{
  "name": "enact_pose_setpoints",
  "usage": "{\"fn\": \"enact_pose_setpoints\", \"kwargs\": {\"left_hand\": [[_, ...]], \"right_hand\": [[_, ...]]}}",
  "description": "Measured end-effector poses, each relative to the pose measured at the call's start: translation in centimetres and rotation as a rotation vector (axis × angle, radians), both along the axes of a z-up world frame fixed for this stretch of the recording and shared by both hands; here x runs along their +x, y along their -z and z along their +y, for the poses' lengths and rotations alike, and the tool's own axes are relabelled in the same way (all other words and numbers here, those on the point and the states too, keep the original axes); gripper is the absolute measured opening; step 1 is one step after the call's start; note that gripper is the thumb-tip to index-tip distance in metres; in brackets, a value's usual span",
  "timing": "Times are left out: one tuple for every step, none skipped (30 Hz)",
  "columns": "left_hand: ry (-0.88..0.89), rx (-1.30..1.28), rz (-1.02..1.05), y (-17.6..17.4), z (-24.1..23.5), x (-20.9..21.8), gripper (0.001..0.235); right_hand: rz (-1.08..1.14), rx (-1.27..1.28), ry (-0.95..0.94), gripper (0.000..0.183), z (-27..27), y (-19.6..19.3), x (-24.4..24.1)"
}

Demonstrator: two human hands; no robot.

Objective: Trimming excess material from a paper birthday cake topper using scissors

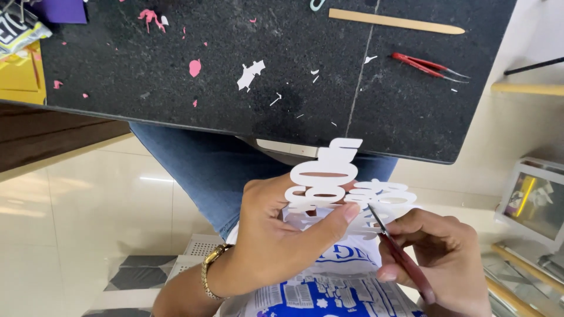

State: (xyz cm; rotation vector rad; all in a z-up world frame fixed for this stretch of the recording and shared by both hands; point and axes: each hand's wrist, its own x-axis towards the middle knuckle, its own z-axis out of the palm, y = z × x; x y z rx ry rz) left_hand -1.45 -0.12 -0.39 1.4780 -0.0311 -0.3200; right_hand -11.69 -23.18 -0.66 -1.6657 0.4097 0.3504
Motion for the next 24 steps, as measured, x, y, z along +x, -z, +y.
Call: {"fn": "enact_pose_setpoints", "kwargs": {"left_hand": [[-0.004,-0.002,0.004,0.1,0.0,0.0,0.025],[-0.008,-0.003,0.008,0.1,-0.1,-0.1,0.025],[-0.007,-0.004,0.01,0.1,0.0,0.0,0.025],[-0.003,0.003,0.008,0.2,0.0,0.0,0.026],[0.001,0.01,0.006,0.2,0.1,0.0,0.026],[0.001,0.01,0.008,0.2,0.0,0.0,0.026],[-0.007,0.003,0.01,0.2,0.0,-0.1,0.025],[-0.015,-0.003,0.011,0.2,0.0,-0.1,0.025],[-0.014,-0.003,0.013,0.2,0.0,-0.1,0.025],[-0.012,-0.003,0.009,0.2,0.0,-0.1,0.025],[-0.011,-0.003,0.004,0.3,0.0,-0.1,0.026],[-0.01,-0.003,0.006,0.3,0.0,-0.1,0.026],[-0.008,-0.005,0.001,0.3,0.0,-0.1,0.026],[-0.006,-0.007,-0.003,0.2,0.0,-0.1,0.027],[-0.006,-0.007,-0.004,0.3,0.0,-0.1,0.027],[-0.006,-0.009,0.0,0.3,0.0,-0.2,0.027],[-0.007,-0.011,0.004,0.3,0.0,-0.2,0.026],[-0.008,-0.01,0.002,0.3,0.0,-0.1,0.026],[-0.004,-0.016,0.002,0.2,0.0,0.0,0.026],[0.0,-0.023,0.002,0.1,0.0,0.0,0.026],[0.0,-0.023,0.002,0.2,0.1,0.0,0.026],[0.002,-0.025,0.002,0.2,0.1,0.0,0.026],[0.003,-0.027,0.001,0.2,0.1,0.0,0.026],[0.003,-0.027,0.0,0.2,0.1,-0.1,0.026]], "right_hand": [[0.031,-0.071,0.014,0.05,0.2,-0.1,0.1],[0.062,-0.142,0.027,0.052,0.4,-0.3,0.2],[0.064,-0.143,0.028,0.052,0.5,-0.3,0.3],[0.044,-0.126,0.022,0.051,0.5,-0.3,0.4],[0.024,-0.109,0.015,0.05,0.6,-0.4,0.5],[0.026,-0.109,0.015,0.05,0.7,-0.4,0.4],[0.026,-0.103,0.043,0.049,0.9,-0.4,0.4],[0.026,-0.098,0.072,0.049,1.0,-0.4,0.4],[0.028,-0.099,0.073,0.049,1.1,-0.5,0.4],[0.035,-0.118,0.084,0.048,1.2,-0.6,0.4],[0.041,-0.137,0.095,0.047,1.3,-0.6,0.5],[0.043,-0.137,0.095,0.047,1.2,-0.6,0.4],[0.04,-0.139,0.089,0.047,1.2,-0.6,0.4],[0.038,-0.14,0.082,0.047,1.1,-0.6,0.4],[0.037,-0.14,0.082,0.047,1.1,-0.6,0.3],[0.044,-0.145,0.098,0.047,1.2,-0.6,0.3],[0.051,-0.15,0.113,0.047,1.2,-0.6,0.3],[0.049,-0.15,0.113,0.047,1.2,-0.5,0.2],[0.045,-0.147,0.12,0.047,1.2,-0.4,0.1],[0.041,-0.144,0.128,0.046,1.1,-0.4,0.0],[0.042,-0.144,0.128,0.046,1.1,-0.3,0.0],[0.049,-0.162,0.123,0.047,1.0,-0.3,-0.1],[0.056,-0.18,0.117,0.047,0.9,-0.3,-0.1],[0.055,-0.18,0.117,0.047,0.9,-0.3,-0.2]]}}
